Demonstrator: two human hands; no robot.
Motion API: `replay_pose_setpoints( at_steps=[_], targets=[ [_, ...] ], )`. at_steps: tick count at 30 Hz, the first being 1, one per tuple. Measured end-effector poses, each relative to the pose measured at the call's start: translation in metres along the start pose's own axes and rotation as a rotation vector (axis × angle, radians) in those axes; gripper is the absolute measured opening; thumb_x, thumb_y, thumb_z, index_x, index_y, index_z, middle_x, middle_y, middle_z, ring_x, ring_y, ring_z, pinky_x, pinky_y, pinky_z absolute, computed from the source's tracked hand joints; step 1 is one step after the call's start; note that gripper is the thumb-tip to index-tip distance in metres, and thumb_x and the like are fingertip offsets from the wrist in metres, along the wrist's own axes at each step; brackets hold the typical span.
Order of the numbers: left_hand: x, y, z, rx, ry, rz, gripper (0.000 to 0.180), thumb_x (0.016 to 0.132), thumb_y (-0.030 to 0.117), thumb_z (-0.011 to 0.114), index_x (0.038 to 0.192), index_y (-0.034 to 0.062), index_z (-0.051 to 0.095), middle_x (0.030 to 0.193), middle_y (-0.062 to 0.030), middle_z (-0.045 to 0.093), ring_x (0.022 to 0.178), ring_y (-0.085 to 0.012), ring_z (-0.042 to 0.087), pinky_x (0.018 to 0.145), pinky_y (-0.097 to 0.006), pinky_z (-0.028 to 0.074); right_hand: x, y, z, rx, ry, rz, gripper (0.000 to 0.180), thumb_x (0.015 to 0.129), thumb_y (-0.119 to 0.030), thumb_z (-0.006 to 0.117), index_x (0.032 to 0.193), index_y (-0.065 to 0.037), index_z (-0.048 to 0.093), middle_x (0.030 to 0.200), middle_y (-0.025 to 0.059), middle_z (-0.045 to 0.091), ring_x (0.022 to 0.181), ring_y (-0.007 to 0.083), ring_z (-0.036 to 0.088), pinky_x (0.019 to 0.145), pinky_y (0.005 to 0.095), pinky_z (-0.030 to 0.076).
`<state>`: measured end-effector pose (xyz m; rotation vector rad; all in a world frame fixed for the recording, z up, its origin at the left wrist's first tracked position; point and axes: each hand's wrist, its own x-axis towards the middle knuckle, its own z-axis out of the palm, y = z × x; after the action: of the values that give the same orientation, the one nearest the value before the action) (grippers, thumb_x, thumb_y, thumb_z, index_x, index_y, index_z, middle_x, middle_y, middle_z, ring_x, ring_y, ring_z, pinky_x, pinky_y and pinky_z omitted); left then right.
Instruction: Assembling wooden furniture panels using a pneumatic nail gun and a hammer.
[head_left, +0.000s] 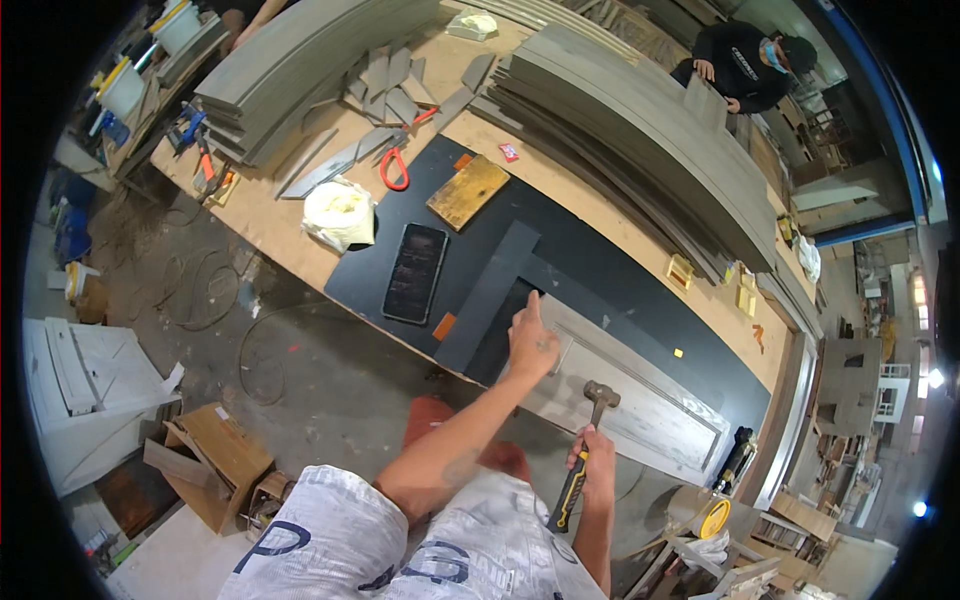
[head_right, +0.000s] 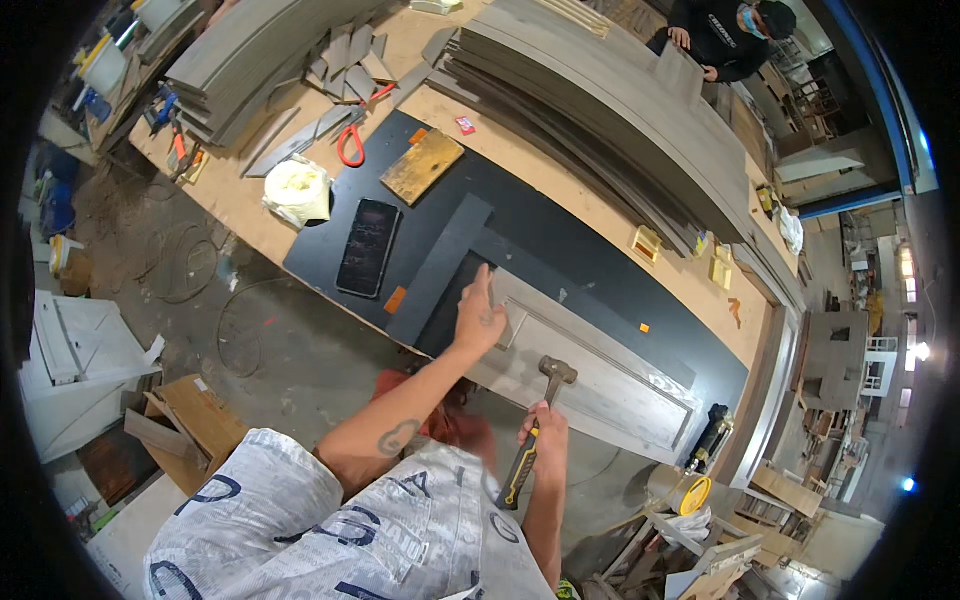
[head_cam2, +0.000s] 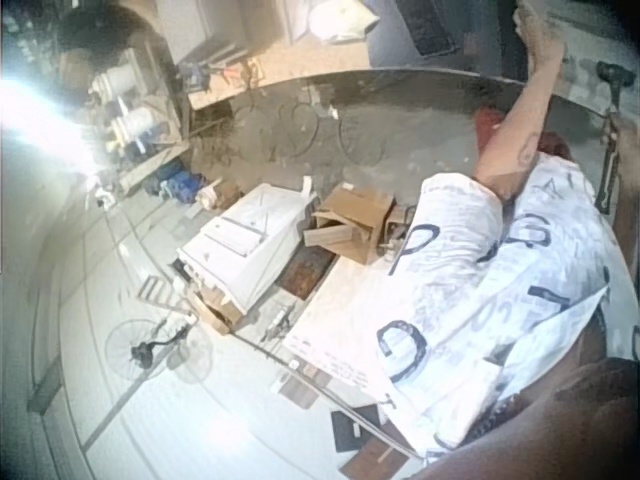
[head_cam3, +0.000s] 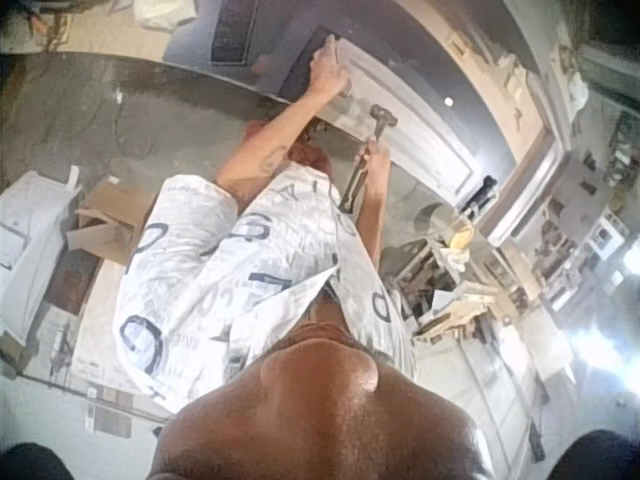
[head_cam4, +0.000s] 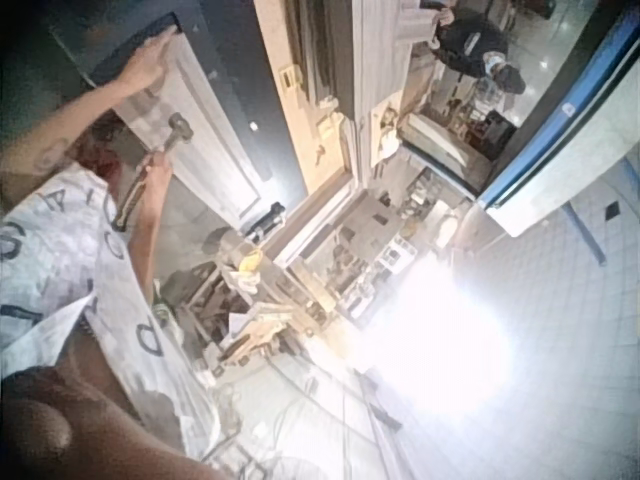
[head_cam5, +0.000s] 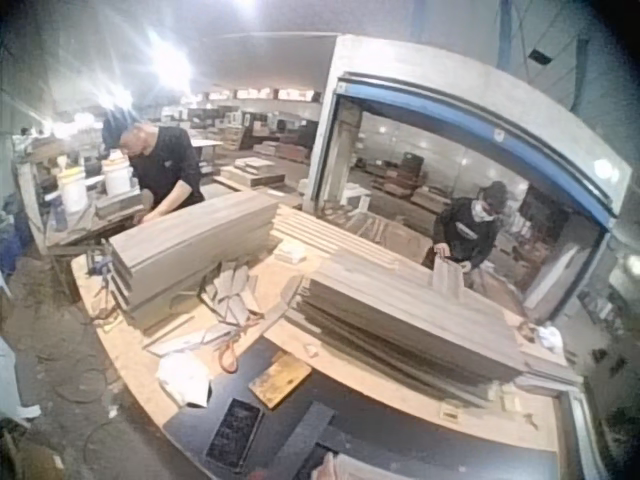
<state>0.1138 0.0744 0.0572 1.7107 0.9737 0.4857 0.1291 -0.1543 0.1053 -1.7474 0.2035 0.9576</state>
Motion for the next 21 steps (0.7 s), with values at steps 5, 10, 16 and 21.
replay_pose_setpoints(
  at_steps=[5, 10, 16, 21],
  targets=[
    [0.019, 0.009, -0.019, -0.101, -0.080, -0.042, 0.066, 0.082, 0.006, 0.056, 0.140, -0.0139, 0.032, 0.126, -0.0288, 0.059, 0.116, -0.0436, 0.054, 0.104, -0.043, 0.040, -0.007, 0.007, -0.005, 0.070, -0.003, 0.062, 0.027, 0.101, -0.028, 0.049, 0.091, -0.003, 0.052, 0.062, 0.0046, 0.048, 0.048, 0.0160, 0.049, 0.043, 0.0306, 0.043],
    [0.029, 0.018, -0.026, 0.062, -0.123, -0.021, 0.058, 0.081, 0.011, 0.060, 0.128, -0.0182, 0.042, 0.116, -0.0350, 0.060, 0.112, -0.0449, 0.057, 0.096, -0.045, 0.046, -0.006, 0.009, -0.003, 0.118, -0.039, 0.058, 0.026, 0.100, -0.027, 0.052, 0.094, -0.002, 0.053, 0.063, 0.0046, 0.049, 0.049, 0.0163, 0.050, 0.045, 0.0301, 0.044],
    [-0.026, 0.003, -0.007, 0.478, -0.335, 0.466, 0.069, 0.083, 0.017, 0.063, 0.134, -0.0204, 0.035, 0.140, -0.0403, 0.035, 0.135, -0.0517, 0.031, 0.116, -0.050, 0.023, 0.003, 0.005, -0.026, 0.059, -0.082, 0.038, 0.027, 0.101, -0.027, 0.052, 0.092, -0.001, 0.055, 0.064, 0.0051, 0.052, 0.050, 0.0154, 0.053, 0.045, 0.0305, 0.044],
    [-0.080, 0.014, 0.017, 0.823, -0.508, 0.573, 0.080, 0.074, 0.006, 0.064, 0.140, -0.0186, 0.028, 0.151, -0.0372, 0.022, 0.139, -0.0510, 0.025, 0.117, -0.048, 0.022, -0.024, 0.012, -0.081, 0.032, -0.008, -0.043, 0.027, 0.101, -0.025, 0.052, 0.088, -0.001, 0.055, 0.061, 0.0042, 0.054, 0.049, 0.0146, 0.054, 0.046, 0.0304, 0.044]
  ],
)
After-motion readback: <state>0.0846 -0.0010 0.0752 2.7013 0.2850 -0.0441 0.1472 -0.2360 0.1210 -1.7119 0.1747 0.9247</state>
